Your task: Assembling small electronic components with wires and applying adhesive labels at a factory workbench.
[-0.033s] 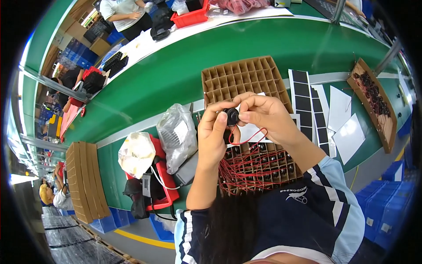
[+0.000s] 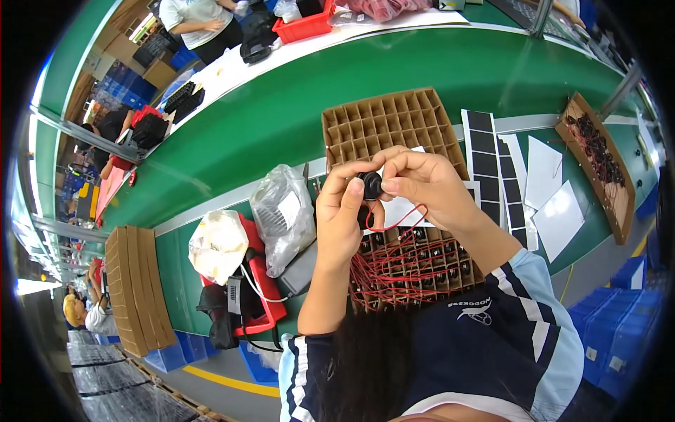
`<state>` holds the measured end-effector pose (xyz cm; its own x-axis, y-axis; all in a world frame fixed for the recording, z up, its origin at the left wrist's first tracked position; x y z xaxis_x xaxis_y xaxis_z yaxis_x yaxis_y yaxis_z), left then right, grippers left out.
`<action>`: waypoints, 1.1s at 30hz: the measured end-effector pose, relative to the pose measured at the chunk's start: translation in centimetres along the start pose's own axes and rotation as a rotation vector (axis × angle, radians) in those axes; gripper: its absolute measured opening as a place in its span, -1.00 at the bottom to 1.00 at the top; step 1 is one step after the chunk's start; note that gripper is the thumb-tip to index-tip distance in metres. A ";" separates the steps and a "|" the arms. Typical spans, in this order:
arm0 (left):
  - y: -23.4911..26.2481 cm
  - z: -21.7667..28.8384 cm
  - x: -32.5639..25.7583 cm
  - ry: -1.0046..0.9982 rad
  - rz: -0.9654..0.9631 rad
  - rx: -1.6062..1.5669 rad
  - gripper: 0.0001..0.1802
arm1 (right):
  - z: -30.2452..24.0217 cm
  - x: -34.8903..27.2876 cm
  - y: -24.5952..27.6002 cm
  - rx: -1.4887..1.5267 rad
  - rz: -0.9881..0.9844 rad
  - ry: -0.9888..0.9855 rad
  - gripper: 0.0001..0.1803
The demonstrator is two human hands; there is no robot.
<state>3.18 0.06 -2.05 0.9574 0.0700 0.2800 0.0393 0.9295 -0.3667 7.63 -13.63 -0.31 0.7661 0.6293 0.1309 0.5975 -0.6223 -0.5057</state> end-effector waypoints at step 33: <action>7.6 5.8 -0.2 -0.025 -0.289 -0.576 -0.57 | 0.4 -2.6 3.7 -1.205 0.058 0.341 -0.83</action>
<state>1.65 9.25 0.23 0.8784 -0.1396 0.4570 0.4488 0.5695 -0.6887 7.78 -17.37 -2.91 0.7134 0.5462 0.4389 0.2595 -0.7878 0.5585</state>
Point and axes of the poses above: each hand's wrist, its own x-axis towards the middle knuckle, its own y-axis out of the back of the hand, z = x × y, the point moved 1 cm from there along x, towards the middle knuckle, and after that the axes turned 2 degrees about x, right-handed, at the moved point
